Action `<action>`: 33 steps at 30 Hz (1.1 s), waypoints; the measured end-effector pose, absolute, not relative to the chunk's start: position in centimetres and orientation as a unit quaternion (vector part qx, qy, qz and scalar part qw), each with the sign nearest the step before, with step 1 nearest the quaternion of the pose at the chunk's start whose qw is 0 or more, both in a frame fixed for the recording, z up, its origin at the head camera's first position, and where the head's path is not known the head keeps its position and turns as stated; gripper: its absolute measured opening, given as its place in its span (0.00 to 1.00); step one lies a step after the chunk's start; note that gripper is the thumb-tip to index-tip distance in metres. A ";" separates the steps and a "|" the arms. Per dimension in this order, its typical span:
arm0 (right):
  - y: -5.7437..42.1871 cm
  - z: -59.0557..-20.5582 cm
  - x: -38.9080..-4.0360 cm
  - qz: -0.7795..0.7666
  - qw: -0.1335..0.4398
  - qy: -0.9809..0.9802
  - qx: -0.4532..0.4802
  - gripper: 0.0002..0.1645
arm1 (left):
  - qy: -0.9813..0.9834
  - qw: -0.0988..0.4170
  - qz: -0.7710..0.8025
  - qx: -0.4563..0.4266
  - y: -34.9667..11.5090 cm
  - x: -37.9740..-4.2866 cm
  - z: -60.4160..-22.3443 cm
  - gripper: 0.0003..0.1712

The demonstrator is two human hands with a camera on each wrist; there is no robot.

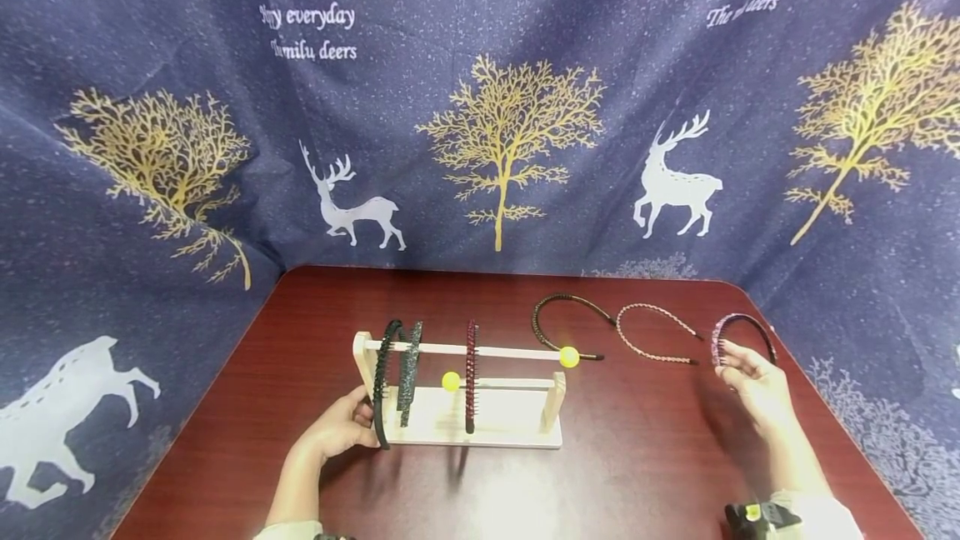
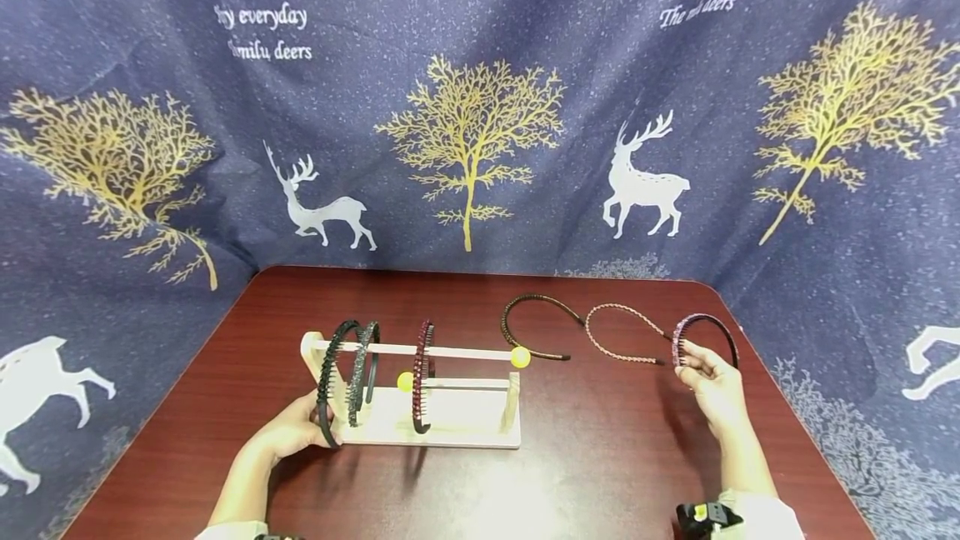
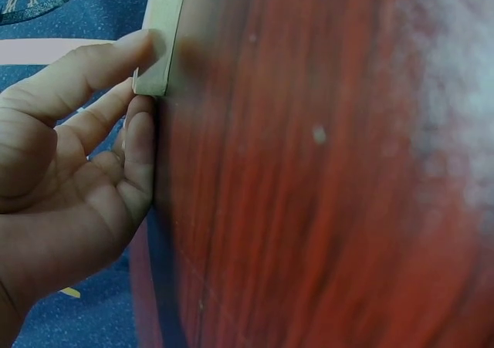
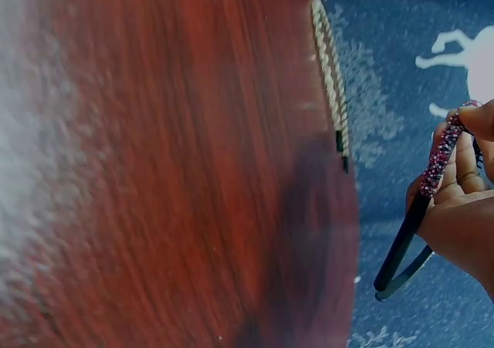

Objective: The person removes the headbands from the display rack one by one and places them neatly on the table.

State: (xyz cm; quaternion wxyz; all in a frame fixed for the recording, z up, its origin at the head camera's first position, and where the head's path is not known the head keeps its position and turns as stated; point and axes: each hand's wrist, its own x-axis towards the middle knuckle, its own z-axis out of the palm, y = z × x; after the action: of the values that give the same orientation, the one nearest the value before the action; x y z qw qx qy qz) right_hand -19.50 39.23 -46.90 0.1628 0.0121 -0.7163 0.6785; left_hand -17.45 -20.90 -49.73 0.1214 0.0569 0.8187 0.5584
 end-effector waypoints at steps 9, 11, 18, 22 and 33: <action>41.5 -48.0 -20.7 0.659 0.144 -0.738 -0.018 0.26 | 0.816 0.121 0.561 0.069 -20.7 -17.4 -49.5 0.43; 41.9 -48.1 -21.0 0.633 0.145 -0.760 -0.024 0.24 | 0.815 0.122 0.562 0.068 -20.7 -17.4 -49.5 0.43; 42.8 -48.6 -22.0 0.505 0.143 -0.849 -0.060 0.16 | 0.809 0.126 0.569 0.072 -20.8 -17.4 -49.8 0.41; 43.2 -49.1 -22.4 0.466 0.133 -0.871 -0.076 0.22 | 0.807 0.127 0.572 0.074 -20.9 -17.4 -49.9 0.41; 43.7 -49.8 -23.6 0.360 0.114 -0.918 -0.122 0.20 | 0.812 0.125 0.566 0.066 -21.0 -17.6 -49.5 0.41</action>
State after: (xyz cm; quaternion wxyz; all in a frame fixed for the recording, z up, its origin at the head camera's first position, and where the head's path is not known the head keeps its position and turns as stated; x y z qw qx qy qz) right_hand -23.63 43.67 -49.77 0.1139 -0.1215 -0.9180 0.3598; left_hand -17.61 -20.99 -49.55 0.1251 0.0661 0.8123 0.5659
